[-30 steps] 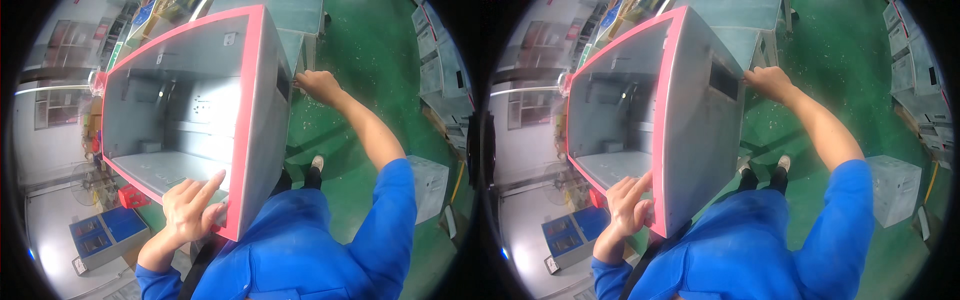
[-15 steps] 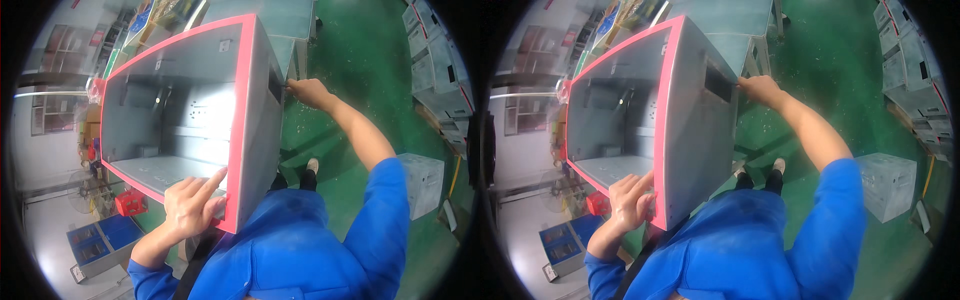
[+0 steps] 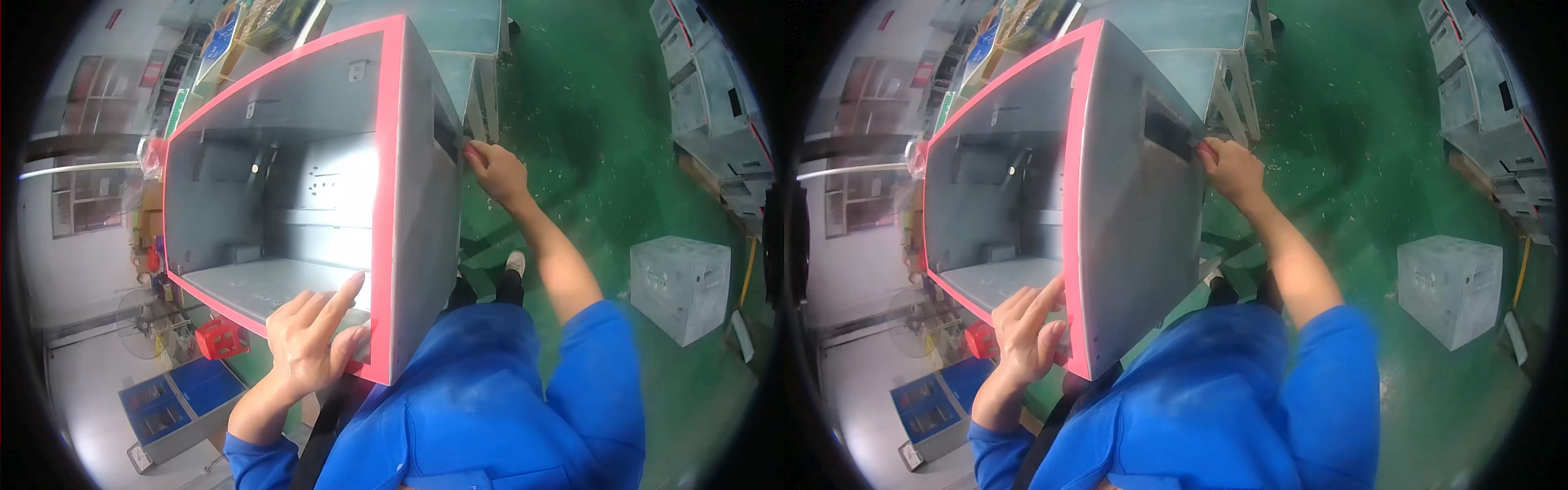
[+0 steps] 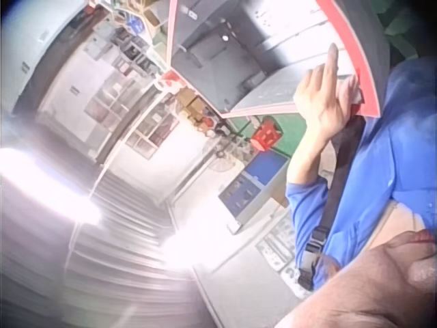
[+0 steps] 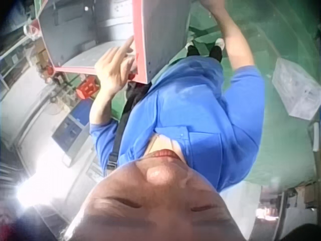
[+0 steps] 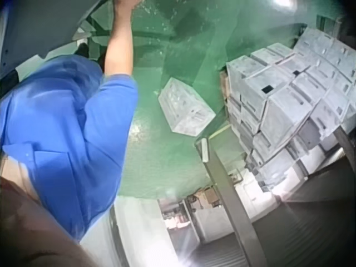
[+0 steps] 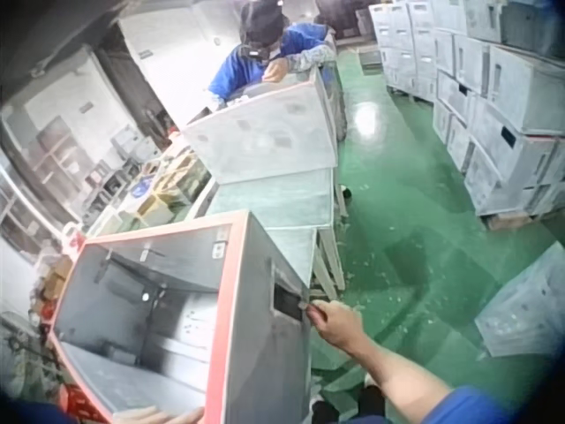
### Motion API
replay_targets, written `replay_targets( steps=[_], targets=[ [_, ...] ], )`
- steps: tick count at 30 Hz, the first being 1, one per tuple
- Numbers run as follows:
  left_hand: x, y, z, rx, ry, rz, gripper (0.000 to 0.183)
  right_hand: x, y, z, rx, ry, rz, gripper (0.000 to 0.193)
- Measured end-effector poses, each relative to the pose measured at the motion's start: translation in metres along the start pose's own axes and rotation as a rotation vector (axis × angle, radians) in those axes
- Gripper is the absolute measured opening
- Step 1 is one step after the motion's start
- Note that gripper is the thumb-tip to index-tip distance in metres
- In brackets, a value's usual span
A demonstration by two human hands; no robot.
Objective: Applying and trimming red and grey protective tape or film to the edges and openings of a metal enclosure.
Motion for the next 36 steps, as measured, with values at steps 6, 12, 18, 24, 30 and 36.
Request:
replay_targets(
  steps=[6, 12, 18, 24, 30, 36],
  targets=[
    [-0.001, -0.001, 0.001, -0.017, 0.016, -0.001, 0.045, 0.006, 0.003, -0.010, -0.106, 0.141, 0.007, 0.030],
    [0.001, 0.000, -0.001, 0.009, 0.031, 0.028, 0.043, 0.012, 0.001, -0.016, -0.073, 0.189, 0.000, 0.027],
    [0.000, -0.001, 0.001, -0.022, 0.026, -0.007, 0.044, 0.018, 0.016, -0.017, -0.089, 0.223, 0.182, 0.025],
    [0.000, -0.001, 0.002, -0.010, 0.012, -0.003, 0.044, 0.024, 0.006, -0.025, -0.057, 0.231, 0.143, 0.022],
    [0.001, 0.000, 0.001, -0.009, 0.023, 0.000, 0.044, 0.027, 0.012, -0.030, -0.169, 0.243, 0.246, 0.022],
    [0.001, -0.001, 0.001, -0.020, 0.018, -0.004, 0.044, 0.023, 0.016, -0.032, -0.210, 0.325, 0.230, 0.023]
  ],
)
Point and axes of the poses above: each hand's wrist, its own x-axis away from the middle knuckle, its own y-axis out of the palm, z = x × y, the point moved 2 cm from there along -x, towards the middle knuckle, and after that the axes turned 5 degrees about z, right-handed, at the moved point
